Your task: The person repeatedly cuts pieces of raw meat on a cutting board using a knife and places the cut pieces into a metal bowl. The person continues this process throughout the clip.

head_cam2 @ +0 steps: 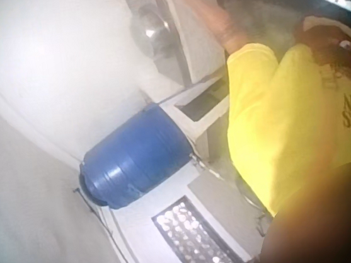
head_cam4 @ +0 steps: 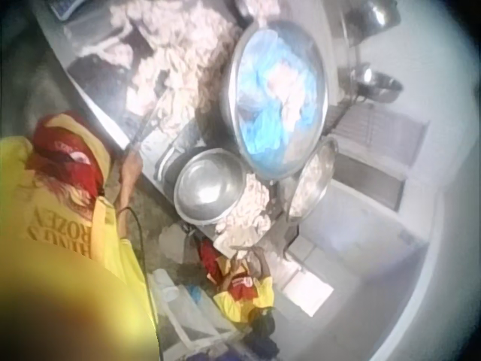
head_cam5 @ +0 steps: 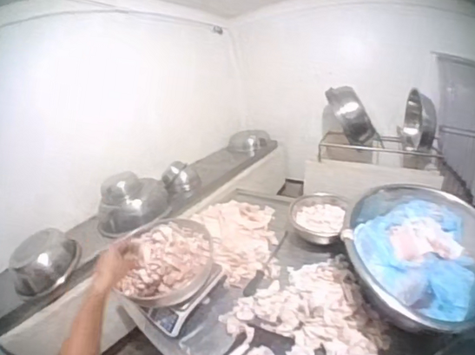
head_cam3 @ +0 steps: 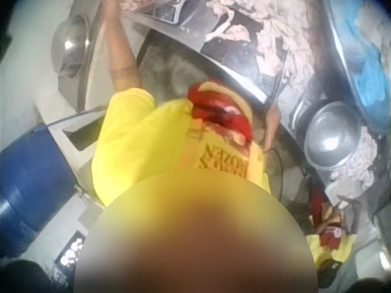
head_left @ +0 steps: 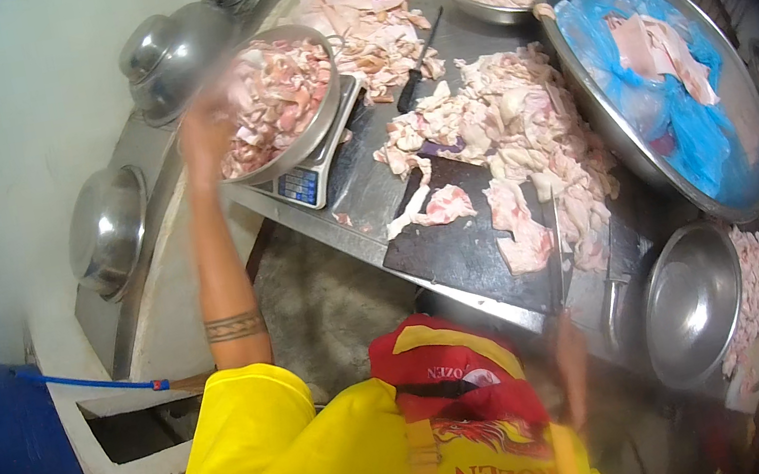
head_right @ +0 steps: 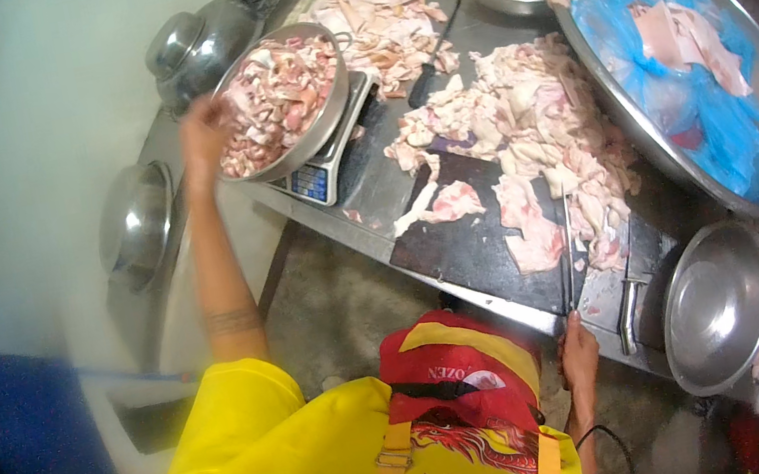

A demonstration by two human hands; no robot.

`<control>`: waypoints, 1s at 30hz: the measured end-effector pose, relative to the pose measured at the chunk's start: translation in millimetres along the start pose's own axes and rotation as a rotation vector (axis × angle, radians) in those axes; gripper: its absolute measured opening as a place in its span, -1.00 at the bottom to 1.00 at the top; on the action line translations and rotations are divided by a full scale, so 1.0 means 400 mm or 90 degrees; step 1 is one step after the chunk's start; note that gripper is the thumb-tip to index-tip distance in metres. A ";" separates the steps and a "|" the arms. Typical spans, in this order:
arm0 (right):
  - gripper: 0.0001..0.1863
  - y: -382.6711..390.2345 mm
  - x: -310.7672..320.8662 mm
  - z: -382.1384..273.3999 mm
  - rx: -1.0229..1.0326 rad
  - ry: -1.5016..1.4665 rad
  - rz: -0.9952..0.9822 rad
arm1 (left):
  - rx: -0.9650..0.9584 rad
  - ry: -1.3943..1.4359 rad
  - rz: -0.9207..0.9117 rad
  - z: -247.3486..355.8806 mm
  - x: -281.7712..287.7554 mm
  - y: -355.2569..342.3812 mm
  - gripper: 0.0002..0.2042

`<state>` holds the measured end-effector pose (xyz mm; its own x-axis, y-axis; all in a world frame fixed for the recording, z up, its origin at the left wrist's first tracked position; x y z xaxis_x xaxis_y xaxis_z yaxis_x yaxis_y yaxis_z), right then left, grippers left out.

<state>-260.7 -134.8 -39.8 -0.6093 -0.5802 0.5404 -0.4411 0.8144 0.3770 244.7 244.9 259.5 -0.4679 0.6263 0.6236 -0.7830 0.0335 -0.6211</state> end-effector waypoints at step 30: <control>-0.41 0.187 -0.116 -0.092 -0.120 0.126 0.032 | 0.079 0.293 -0.686 0.220 -0.600 0.756 -0.73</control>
<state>-241.5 -46.7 -9.0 -0.4784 -0.5410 0.6917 -0.2716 0.8402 0.4693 84.1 36.2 -36.1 0.6313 0.5445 0.5523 -0.7306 0.6564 0.1879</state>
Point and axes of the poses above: each hand's wrist, its own y-axis away from the middle knuckle, its own x-axis out of the back of the hand, z = x × y, the point moved 5 cm from there along -y, towards the middle knuckle, and after that the axes turned 14 degrees about z, right-handed, at the moved point
